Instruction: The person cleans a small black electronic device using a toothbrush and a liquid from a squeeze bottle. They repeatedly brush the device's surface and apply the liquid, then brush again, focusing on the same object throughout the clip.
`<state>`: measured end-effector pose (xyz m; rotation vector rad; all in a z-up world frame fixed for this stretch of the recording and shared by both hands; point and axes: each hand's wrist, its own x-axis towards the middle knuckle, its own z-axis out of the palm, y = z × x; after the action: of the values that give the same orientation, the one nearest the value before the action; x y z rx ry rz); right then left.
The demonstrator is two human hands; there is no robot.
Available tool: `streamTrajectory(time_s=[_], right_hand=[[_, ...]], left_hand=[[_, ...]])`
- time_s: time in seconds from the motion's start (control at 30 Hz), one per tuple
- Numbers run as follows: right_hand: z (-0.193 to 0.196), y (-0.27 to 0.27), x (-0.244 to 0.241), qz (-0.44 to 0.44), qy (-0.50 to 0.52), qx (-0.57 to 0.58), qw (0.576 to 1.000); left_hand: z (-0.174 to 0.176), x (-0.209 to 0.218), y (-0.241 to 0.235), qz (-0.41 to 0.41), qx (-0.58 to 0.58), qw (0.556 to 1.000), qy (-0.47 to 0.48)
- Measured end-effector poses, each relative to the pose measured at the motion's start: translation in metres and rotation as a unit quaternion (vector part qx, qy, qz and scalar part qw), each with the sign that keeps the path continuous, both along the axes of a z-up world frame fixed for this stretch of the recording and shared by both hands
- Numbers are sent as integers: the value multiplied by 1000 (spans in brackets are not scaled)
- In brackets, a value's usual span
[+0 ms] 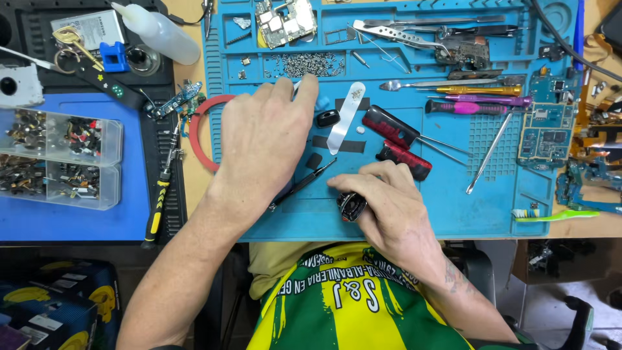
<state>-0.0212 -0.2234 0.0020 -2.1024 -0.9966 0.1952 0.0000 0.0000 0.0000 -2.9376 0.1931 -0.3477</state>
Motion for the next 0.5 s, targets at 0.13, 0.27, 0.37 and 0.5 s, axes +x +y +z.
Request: streamTrajectory(time_s=[0.13,0.27,0.37,0.5], right_hand=[[4,5,2,13,19,27,999],[2,5,3,8,15,29,999],[-1,5,2,10,13,28,999],[-4,6,1,12,4,28,1000]], left_hand=[[2,9,2,15,-16,997,71],[1,7,2,28,-77,993,86],[5,-5,-1,40,-54,995,71],[10,-11,4,17,-88,990,111]])
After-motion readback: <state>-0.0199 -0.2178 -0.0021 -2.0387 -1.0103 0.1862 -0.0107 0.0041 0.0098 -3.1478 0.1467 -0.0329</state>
